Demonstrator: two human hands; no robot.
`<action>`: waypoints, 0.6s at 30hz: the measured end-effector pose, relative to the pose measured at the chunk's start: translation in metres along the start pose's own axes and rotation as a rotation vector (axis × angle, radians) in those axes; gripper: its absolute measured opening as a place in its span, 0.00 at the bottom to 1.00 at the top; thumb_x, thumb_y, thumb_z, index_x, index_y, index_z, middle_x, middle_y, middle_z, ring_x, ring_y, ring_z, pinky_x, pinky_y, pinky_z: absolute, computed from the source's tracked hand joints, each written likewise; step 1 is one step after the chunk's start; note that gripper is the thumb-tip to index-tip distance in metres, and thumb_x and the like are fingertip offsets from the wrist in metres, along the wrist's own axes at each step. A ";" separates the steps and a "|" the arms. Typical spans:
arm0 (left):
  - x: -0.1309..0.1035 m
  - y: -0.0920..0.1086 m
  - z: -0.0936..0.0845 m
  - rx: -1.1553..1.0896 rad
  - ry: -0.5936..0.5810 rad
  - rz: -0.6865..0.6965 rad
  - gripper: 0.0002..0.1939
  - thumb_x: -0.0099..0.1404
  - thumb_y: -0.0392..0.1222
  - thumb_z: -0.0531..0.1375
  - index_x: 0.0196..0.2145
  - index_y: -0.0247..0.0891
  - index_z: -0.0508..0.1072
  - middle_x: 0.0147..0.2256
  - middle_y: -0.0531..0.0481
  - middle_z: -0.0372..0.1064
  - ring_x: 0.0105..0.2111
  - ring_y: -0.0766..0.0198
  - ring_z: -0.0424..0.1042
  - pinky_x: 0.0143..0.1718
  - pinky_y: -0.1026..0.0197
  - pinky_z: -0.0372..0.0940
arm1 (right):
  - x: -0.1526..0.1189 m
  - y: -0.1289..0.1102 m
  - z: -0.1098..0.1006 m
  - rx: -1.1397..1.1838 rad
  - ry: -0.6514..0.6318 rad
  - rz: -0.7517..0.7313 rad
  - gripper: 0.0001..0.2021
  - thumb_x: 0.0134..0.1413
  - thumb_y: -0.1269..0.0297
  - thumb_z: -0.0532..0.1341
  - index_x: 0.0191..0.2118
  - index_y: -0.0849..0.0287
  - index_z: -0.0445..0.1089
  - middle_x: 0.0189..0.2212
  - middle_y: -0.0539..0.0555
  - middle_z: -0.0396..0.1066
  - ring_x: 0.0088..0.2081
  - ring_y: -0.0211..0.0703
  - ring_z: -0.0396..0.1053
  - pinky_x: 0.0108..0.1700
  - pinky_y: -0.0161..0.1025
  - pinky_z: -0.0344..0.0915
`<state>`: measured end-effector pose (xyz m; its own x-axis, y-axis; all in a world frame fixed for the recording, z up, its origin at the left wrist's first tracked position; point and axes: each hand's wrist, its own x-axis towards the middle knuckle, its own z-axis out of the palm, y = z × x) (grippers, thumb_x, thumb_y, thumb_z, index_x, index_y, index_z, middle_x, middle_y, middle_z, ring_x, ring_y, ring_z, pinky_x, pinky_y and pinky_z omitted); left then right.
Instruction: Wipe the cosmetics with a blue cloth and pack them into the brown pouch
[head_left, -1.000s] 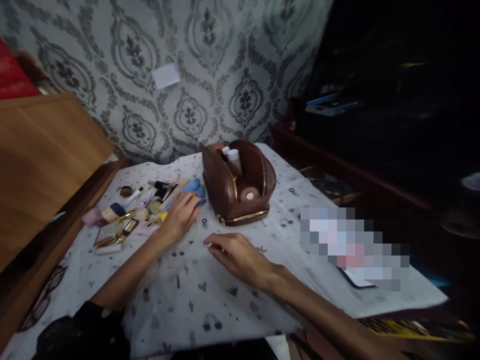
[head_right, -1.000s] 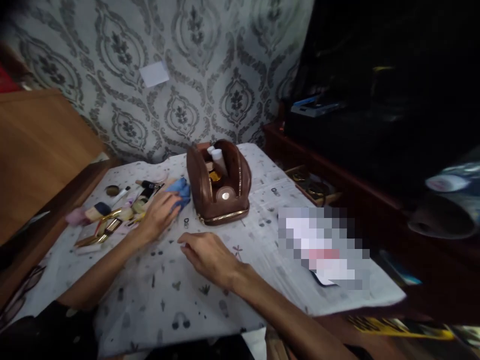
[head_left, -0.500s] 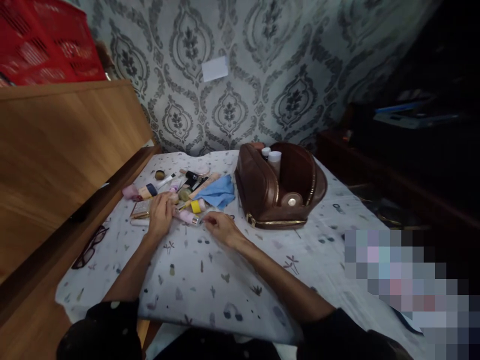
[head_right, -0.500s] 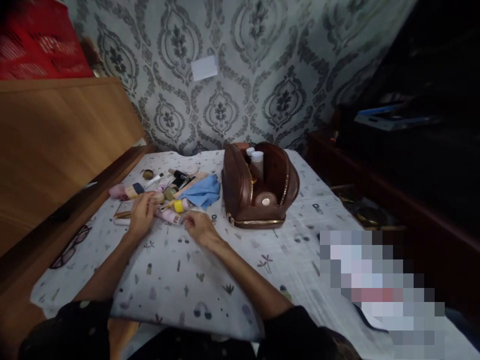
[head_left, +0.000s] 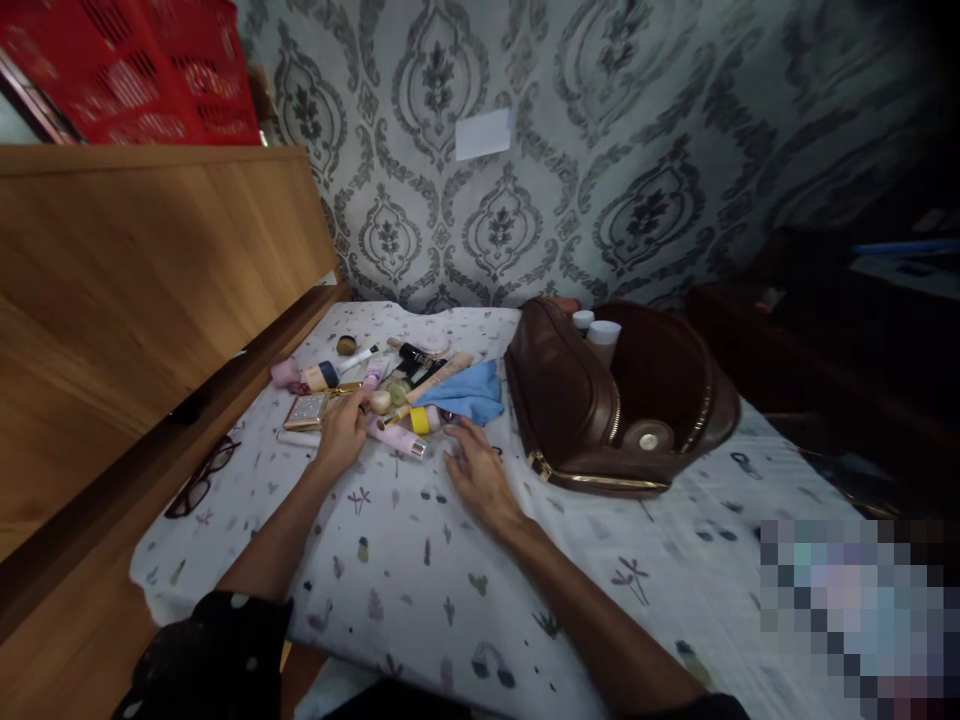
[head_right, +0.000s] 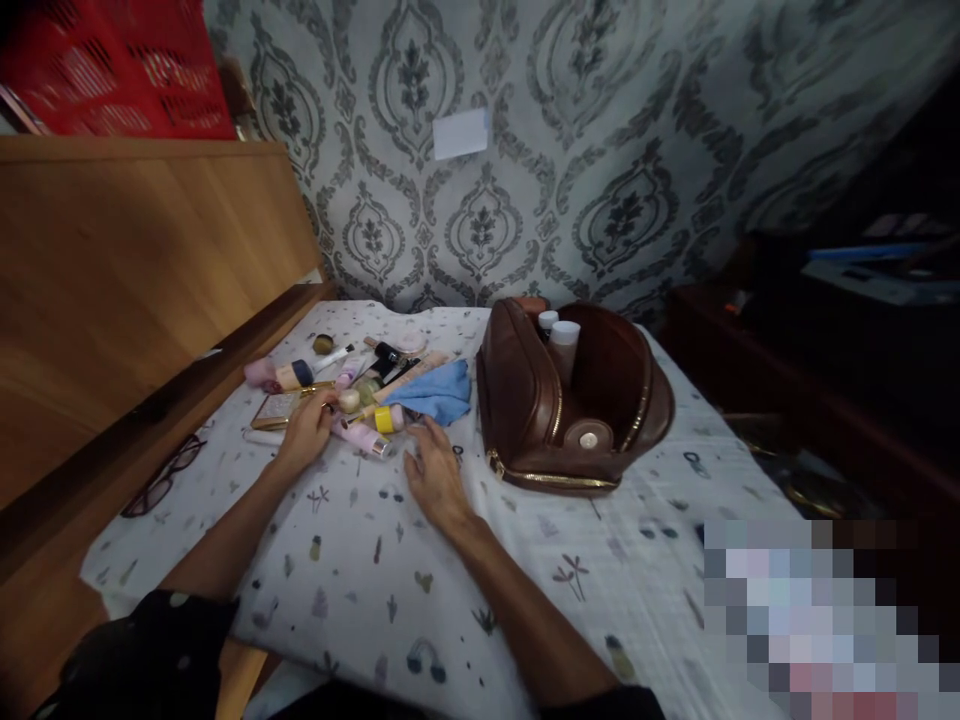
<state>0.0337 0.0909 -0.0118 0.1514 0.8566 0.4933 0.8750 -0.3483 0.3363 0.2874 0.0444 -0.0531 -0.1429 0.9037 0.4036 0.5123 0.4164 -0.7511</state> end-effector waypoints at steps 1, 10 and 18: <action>0.000 0.001 0.000 -0.007 -0.005 0.005 0.17 0.60 0.29 0.49 0.42 0.39 0.72 0.41 0.45 0.74 0.46 0.56 0.71 0.50 0.50 0.66 | 0.000 0.001 0.001 -0.010 -0.004 -0.003 0.20 0.56 0.69 0.57 0.55 0.59 0.70 0.62 0.64 0.61 0.64 0.54 0.60 0.63 0.56 0.59; 0.003 0.006 -0.017 0.121 0.009 -0.007 0.15 0.61 0.29 0.50 0.37 0.39 0.74 0.38 0.43 0.72 0.44 0.52 0.70 0.48 0.49 0.64 | 0.000 -0.004 0.001 -0.071 -0.055 -0.006 0.19 0.57 0.68 0.55 0.53 0.61 0.71 0.60 0.65 0.63 0.62 0.56 0.61 0.61 0.56 0.63; 0.000 -0.032 -0.041 0.489 -0.064 -0.514 0.24 0.71 0.49 0.46 0.56 0.32 0.67 0.49 0.29 0.69 0.49 0.41 0.69 0.47 0.43 0.64 | -0.003 -0.006 0.006 -0.064 -0.026 -0.026 0.18 0.56 0.71 0.55 0.52 0.59 0.71 0.58 0.63 0.65 0.62 0.56 0.61 0.63 0.59 0.59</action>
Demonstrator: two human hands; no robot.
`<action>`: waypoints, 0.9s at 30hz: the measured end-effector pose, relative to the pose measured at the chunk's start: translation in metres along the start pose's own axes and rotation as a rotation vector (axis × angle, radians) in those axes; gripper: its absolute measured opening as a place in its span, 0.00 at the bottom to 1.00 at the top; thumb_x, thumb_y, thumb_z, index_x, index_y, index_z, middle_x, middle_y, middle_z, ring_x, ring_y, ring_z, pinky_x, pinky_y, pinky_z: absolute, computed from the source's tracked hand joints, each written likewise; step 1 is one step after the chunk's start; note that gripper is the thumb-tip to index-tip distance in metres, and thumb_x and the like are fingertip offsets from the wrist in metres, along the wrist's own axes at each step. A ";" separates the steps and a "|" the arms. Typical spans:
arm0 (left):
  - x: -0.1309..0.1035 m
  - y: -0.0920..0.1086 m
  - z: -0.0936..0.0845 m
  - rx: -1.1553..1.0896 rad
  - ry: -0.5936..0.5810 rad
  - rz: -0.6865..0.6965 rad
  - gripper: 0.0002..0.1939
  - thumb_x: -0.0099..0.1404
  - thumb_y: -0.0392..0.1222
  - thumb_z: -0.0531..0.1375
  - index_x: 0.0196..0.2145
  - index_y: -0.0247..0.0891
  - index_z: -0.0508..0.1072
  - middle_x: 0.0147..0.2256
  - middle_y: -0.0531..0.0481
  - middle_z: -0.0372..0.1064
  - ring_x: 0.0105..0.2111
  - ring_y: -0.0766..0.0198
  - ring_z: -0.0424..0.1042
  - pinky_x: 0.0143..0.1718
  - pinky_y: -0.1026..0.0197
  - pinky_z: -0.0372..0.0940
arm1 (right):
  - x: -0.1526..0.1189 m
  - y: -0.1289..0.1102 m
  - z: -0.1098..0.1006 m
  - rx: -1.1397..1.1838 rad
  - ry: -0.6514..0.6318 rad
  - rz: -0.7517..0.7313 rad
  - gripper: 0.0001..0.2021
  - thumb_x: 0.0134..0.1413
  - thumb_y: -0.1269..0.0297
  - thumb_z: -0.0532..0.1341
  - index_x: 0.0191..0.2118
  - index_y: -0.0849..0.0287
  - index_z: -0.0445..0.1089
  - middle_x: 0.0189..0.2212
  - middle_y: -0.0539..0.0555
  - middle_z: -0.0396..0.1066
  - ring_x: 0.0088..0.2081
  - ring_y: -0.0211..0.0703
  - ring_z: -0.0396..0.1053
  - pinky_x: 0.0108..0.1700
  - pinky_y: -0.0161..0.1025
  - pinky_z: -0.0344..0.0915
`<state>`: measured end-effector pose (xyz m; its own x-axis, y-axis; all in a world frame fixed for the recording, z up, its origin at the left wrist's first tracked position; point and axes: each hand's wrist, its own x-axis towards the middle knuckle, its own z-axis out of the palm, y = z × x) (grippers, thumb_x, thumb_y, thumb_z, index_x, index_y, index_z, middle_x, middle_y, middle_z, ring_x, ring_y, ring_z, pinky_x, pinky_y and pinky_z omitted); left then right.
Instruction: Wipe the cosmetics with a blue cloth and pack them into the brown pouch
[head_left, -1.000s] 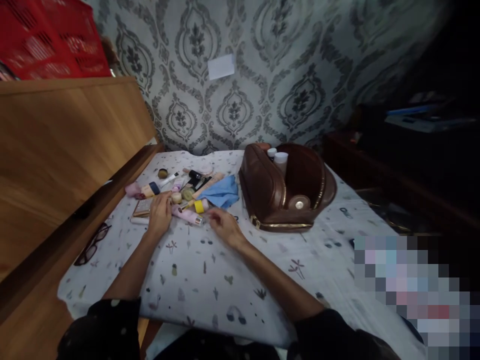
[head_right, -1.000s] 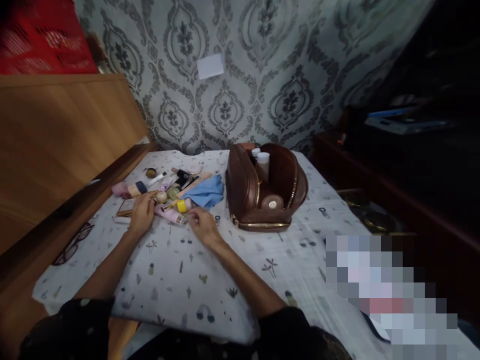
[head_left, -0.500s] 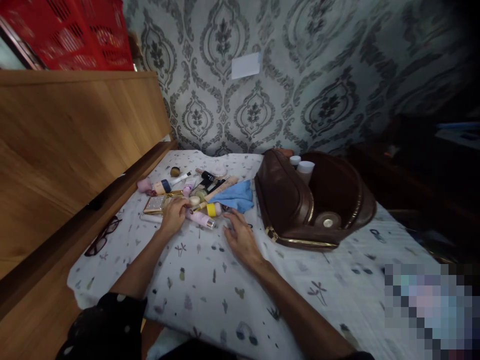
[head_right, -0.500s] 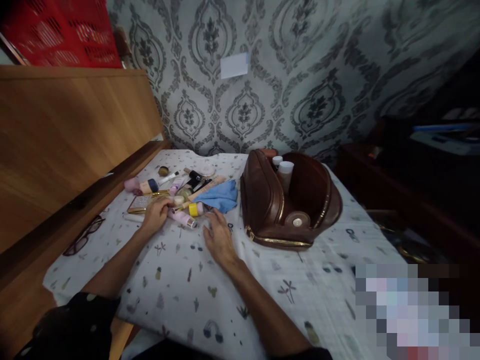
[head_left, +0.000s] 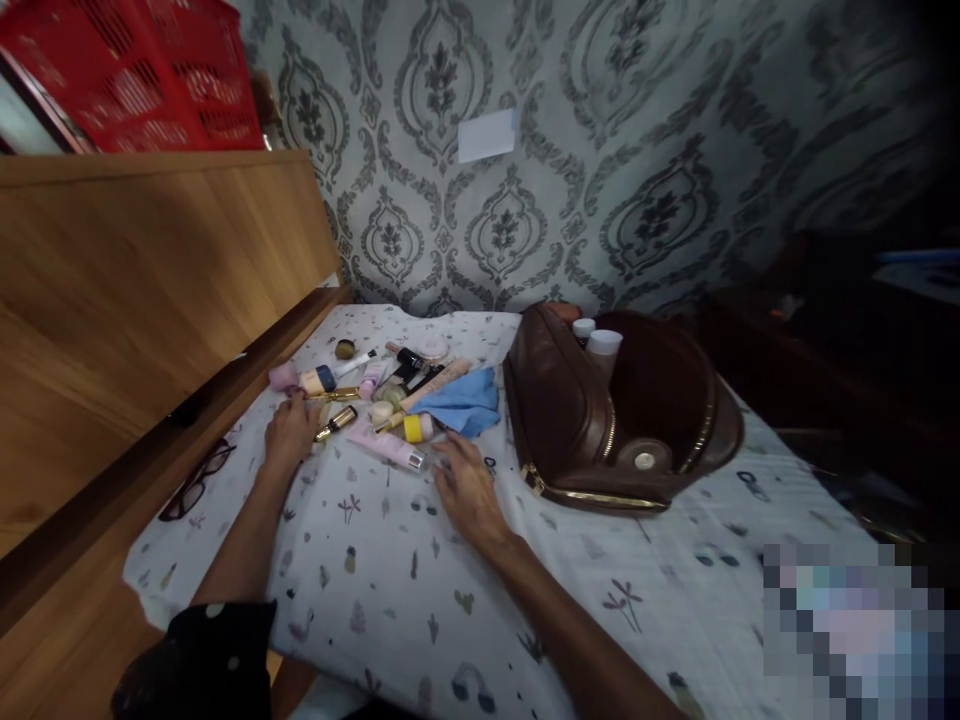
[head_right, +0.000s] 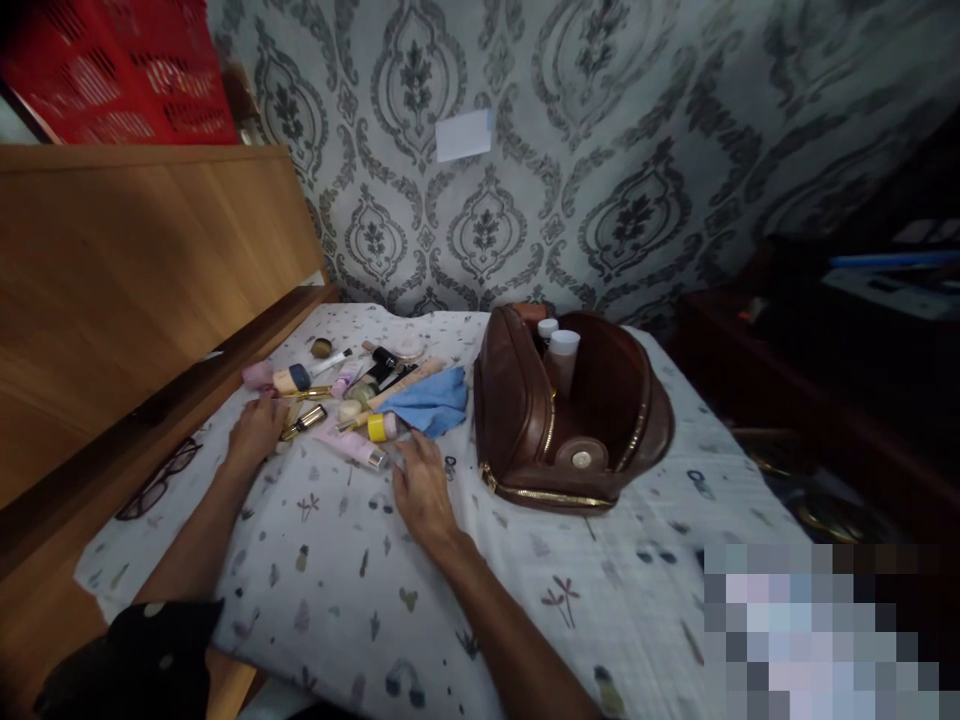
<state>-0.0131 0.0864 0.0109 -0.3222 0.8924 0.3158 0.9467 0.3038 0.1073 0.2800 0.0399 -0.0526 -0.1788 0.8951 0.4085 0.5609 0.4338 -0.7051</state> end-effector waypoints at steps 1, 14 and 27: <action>0.001 -0.002 0.001 -0.012 -0.031 0.001 0.24 0.71 0.49 0.45 0.57 0.34 0.67 0.49 0.31 0.70 0.49 0.43 0.70 0.46 0.44 0.65 | 0.000 0.000 0.000 0.005 0.003 -0.005 0.18 0.56 0.71 0.55 0.52 0.58 0.71 0.58 0.63 0.64 0.62 0.55 0.61 0.63 0.58 0.60; -0.003 0.012 -0.009 0.038 0.133 0.170 0.20 0.70 0.48 0.47 0.47 0.35 0.72 0.47 0.35 0.69 0.48 0.42 0.67 0.46 0.44 0.65 | 0.000 -0.010 -0.004 -0.004 -0.007 0.016 0.17 0.55 0.75 0.56 0.49 0.59 0.72 0.58 0.64 0.64 0.61 0.56 0.61 0.63 0.59 0.60; 0.108 0.185 0.029 -0.091 -0.072 0.622 0.22 0.69 0.46 0.51 0.55 0.30 0.66 0.56 0.31 0.67 0.60 0.47 0.61 0.59 0.47 0.56 | 0.004 -0.018 -0.012 -0.029 -0.041 0.041 0.14 0.54 0.77 0.57 0.46 0.63 0.72 0.57 0.67 0.65 0.61 0.56 0.62 0.62 0.54 0.60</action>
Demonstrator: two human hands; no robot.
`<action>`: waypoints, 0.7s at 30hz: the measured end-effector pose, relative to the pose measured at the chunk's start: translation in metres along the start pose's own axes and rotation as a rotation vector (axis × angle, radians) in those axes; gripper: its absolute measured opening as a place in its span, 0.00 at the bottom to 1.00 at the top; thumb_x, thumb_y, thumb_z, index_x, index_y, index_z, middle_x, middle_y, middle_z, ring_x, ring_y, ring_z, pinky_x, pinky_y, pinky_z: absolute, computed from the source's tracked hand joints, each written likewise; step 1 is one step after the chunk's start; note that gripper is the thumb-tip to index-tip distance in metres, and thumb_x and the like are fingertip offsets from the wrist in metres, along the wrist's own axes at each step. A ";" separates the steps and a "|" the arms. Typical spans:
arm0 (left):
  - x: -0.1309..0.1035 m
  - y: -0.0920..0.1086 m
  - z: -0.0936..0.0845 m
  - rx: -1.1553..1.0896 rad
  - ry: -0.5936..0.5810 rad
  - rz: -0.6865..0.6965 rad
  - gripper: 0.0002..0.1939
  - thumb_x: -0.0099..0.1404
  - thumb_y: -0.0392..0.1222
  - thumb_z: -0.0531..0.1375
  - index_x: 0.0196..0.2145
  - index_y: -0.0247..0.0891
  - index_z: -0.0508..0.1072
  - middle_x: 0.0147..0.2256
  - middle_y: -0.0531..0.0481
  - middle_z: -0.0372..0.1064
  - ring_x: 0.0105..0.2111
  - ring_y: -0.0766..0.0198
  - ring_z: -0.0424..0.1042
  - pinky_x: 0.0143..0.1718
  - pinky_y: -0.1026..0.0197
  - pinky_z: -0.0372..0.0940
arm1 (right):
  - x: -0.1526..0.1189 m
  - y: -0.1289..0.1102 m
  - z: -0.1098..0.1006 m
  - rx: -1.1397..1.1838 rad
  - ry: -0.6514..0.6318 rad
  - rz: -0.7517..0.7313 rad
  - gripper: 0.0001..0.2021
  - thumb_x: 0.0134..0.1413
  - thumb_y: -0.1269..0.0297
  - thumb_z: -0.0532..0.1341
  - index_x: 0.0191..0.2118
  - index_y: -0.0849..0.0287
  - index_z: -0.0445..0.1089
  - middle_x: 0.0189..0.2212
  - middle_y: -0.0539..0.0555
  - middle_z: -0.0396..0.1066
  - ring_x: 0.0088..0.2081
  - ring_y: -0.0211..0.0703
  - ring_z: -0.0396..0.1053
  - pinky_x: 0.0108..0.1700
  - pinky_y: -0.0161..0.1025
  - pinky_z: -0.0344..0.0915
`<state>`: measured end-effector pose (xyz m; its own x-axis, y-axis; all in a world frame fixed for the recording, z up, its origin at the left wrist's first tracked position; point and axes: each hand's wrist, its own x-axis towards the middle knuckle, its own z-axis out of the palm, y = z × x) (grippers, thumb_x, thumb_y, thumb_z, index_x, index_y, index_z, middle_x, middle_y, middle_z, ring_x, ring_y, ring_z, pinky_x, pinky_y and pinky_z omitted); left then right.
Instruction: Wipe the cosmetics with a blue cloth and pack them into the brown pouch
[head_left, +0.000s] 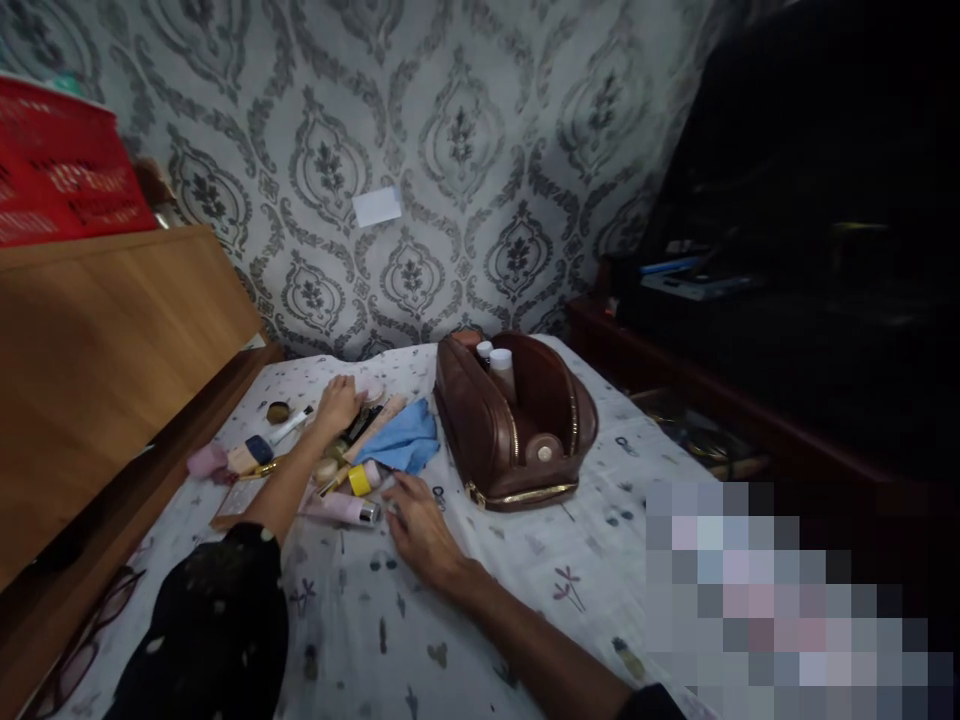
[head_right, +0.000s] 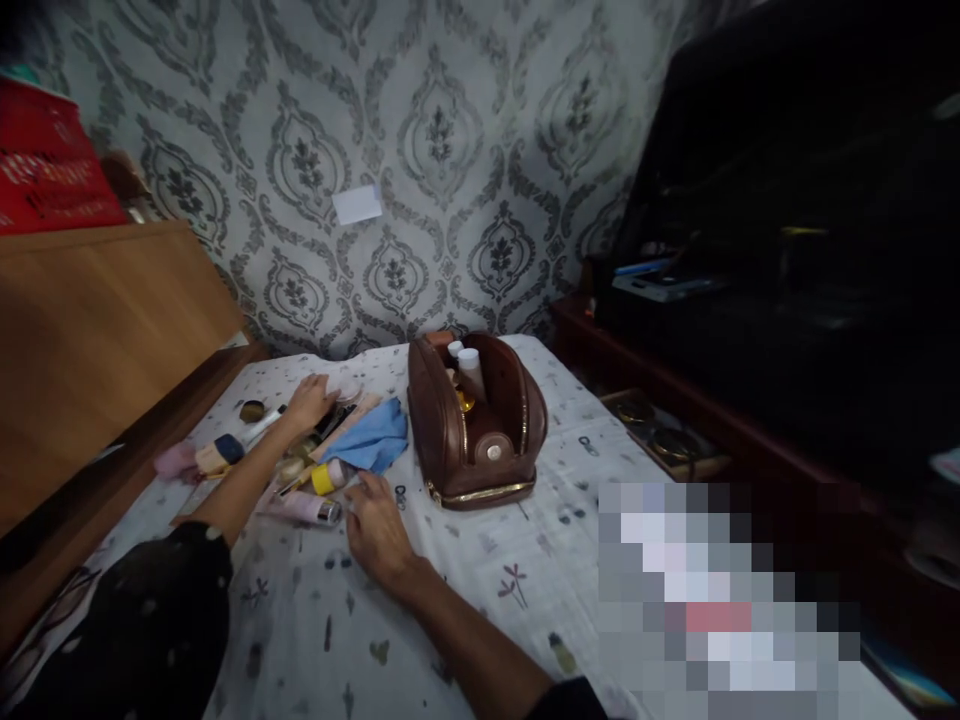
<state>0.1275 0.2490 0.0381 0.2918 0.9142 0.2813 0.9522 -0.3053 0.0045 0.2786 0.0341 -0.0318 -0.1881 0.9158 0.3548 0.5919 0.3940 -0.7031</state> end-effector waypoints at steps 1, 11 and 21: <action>0.009 0.004 0.008 0.008 -0.037 -0.023 0.22 0.68 0.47 0.52 0.54 0.29 0.67 0.57 0.28 0.65 0.62 0.45 0.59 0.60 0.46 0.55 | 0.000 0.001 0.000 0.001 0.001 -0.004 0.14 0.54 0.77 0.57 0.46 0.62 0.72 0.57 0.66 0.65 0.61 0.55 0.62 0.62 0.54 0.60; 0.038 0.003 0.033 -0.006 -0.283 -0.210 0.35 0.63 0.57 0.58 0.59 0.30 0.57 0.54 0.24 0.68 0.55 0.38 0.68 0.54 0.39 0.58 | 0.002 0.001 0.001 0.011 -0.008 0.022 0.13 0.55 0.77 0.57 0.44 0.63 0.72 0.55 0.65 0.66 0.60 0.54 0.61 0.63 0.50 0.59; 0.052 0.004 0.028 -0.095 -0.404 -0.225 0.32 0.58 0.57 0.60 0.56 0.39 0.66 0.58 0.32 0.67 0.58 0.34 0.65 0.57 0.32 0.54 | 0.004 0.005 0.001 0.037 0.026 0.025 0.16 0.55 0.77 0.56 0.48 0.63 0.72 0.57 0.65 0.64 0.61 0.52 0.61 0.63 0.51 0.60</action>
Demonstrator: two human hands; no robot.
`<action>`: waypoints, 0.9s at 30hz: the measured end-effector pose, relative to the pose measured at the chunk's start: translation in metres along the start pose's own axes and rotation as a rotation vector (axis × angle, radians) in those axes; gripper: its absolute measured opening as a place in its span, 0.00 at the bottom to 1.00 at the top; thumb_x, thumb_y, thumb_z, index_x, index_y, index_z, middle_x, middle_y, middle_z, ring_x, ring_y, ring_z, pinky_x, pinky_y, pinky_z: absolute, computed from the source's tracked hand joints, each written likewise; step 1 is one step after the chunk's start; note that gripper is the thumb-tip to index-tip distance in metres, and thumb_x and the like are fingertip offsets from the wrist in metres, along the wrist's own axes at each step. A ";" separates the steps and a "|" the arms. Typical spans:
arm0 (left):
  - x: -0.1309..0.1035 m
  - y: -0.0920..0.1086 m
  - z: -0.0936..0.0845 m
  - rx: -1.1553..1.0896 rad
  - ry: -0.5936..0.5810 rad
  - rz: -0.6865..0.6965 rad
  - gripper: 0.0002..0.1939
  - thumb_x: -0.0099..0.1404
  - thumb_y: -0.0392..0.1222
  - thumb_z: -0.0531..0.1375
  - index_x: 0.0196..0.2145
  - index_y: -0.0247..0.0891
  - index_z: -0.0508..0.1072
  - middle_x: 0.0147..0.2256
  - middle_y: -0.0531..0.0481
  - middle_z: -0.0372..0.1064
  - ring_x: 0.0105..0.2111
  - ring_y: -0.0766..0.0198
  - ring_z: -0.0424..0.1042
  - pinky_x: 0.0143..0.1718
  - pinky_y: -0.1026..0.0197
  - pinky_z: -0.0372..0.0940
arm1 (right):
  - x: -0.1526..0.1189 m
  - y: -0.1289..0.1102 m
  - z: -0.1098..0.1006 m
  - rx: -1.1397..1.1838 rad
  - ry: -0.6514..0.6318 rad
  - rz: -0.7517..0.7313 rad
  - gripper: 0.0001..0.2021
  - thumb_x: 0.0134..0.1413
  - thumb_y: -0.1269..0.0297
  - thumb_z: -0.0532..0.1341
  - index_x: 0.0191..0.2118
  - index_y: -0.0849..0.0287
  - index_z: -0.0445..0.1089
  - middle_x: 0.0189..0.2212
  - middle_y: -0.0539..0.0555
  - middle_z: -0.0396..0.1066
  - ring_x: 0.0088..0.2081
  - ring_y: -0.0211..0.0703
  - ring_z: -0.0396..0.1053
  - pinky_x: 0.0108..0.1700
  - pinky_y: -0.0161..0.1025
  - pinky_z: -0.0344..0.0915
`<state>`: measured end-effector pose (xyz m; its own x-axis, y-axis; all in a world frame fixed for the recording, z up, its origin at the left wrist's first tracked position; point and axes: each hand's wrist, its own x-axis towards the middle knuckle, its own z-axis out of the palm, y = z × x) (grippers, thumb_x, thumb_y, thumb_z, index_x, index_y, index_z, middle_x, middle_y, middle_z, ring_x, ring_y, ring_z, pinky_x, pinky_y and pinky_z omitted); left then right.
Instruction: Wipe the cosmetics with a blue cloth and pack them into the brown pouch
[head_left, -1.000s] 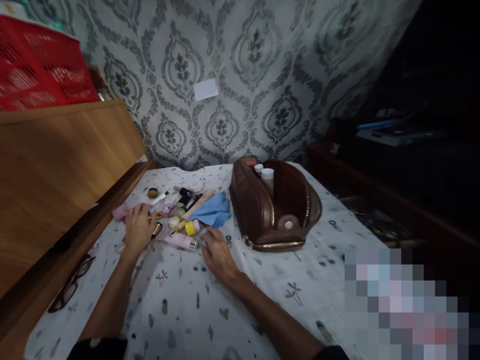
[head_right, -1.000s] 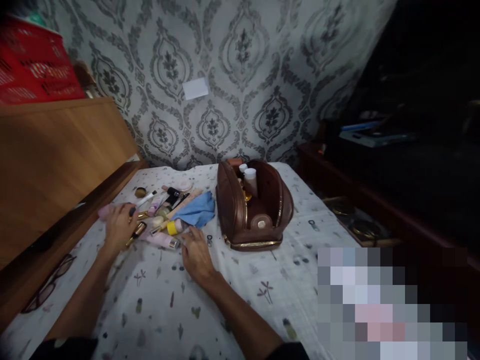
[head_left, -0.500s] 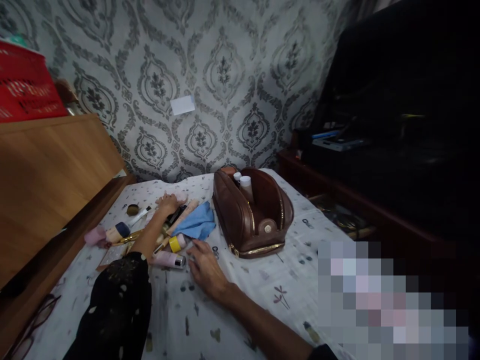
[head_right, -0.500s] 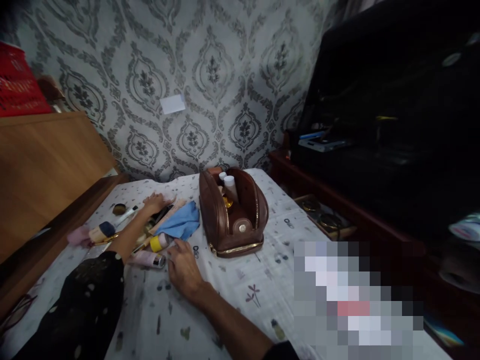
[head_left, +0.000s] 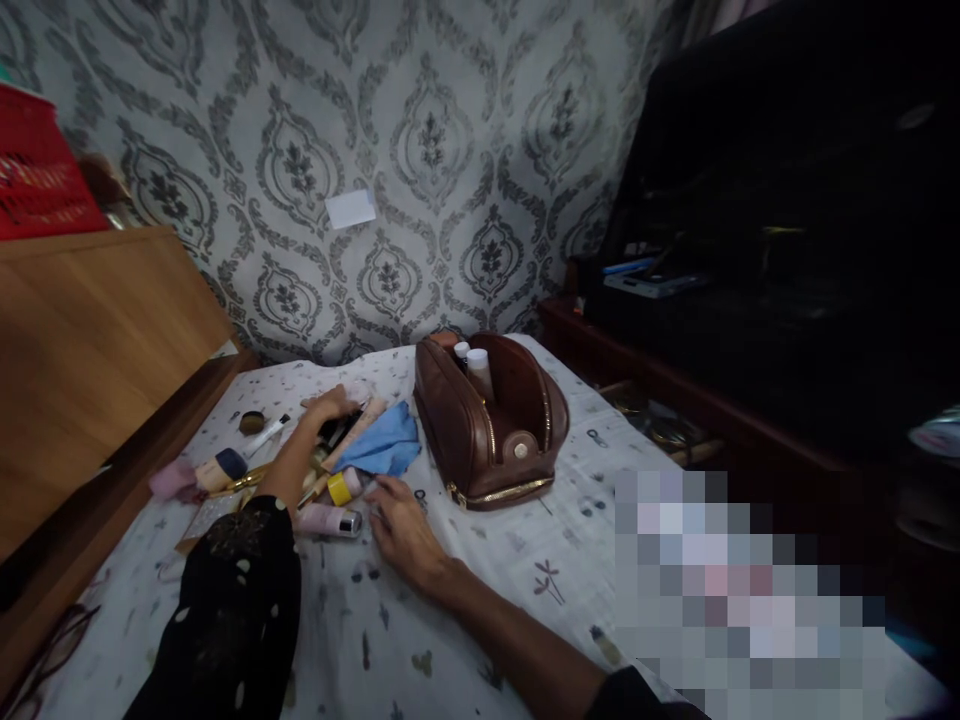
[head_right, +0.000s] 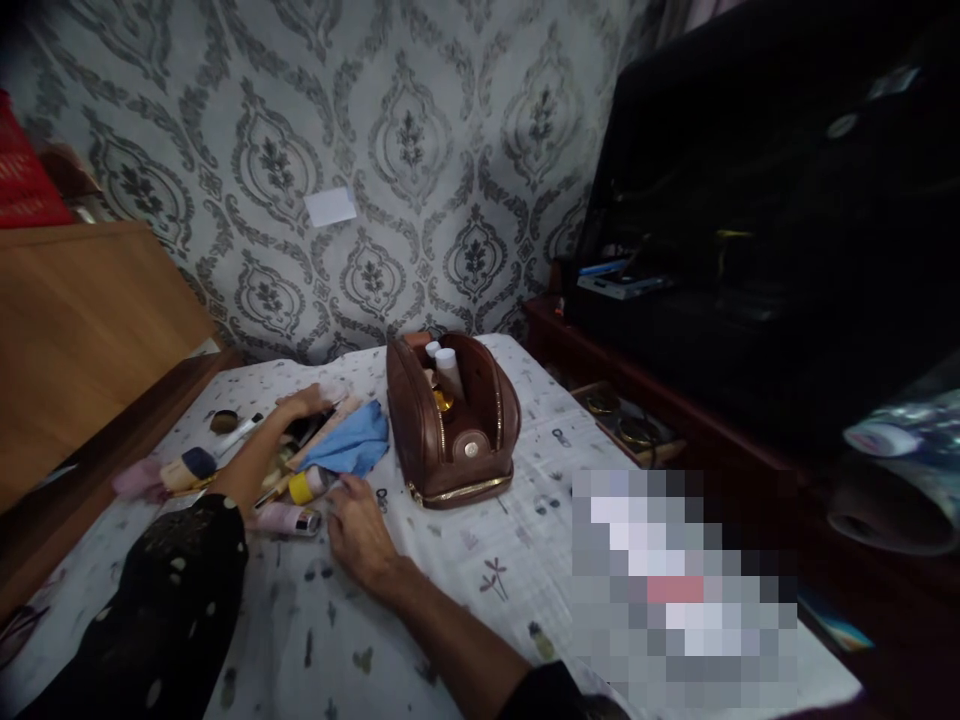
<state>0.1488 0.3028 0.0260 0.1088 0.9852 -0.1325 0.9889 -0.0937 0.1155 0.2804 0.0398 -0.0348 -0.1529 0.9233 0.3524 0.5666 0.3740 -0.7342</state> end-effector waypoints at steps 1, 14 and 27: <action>0.002 0.001 -0.001 -0.015 -0.003 -0.012 0.32 0.58 0.59 0.60 0.55 0.38 0.67 0.58 0.32 0.67 0.58 0.32 0.65 0.57 0.32 0.54 | 0.001 0.000 -0.002 -0.003 0.018 0.006 0.18 0.55 0.77 0.55 0.50 0.63 0.71 0.59 0.65 0.62 0.62 0.52 0.60 0.63 0.51 0.60; 0.008 0.014 0.004 -0.214 0.302 0.069 0.27 0.56 0.45 0.66 0.50 0.36 0.64 0.49 0.41 0.70 0.49 0.53 0.70 0.49 0.55 0.64 | 0.011 0.000 -0.014 -0.199 -0.039 0.028 0.16 0.59 0.73 0.57 0.52 0.64 0.71 0.49 0.62 0.70 0.52 0.52 0.62 0.57 0.48 0.62; -0.064 0.032 0.001 -0.221 0.420 0.639 0.19 0.59 0.53 0.57 0.43 0.38 0.69 0.45 0.42 0.63 0.49 0.49 0.65 0.53 0.49 0.63 | 0.013 0.000 -0.015 -0.258 -0.016 -0.060 0.12 0.59 0.71 0.58 0.47 0.66 0.71 0.47 0.63 0.72 0.50 0.51 0.64 0.56 0.47 0.62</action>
<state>0.1734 0.2366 0.0372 0.5571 0.7263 0.4028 0.7003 -0.6715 0.2423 0.2904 0.0510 -0.0215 -0.2038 0.9023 0.3798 0.7436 0.3950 -0.5394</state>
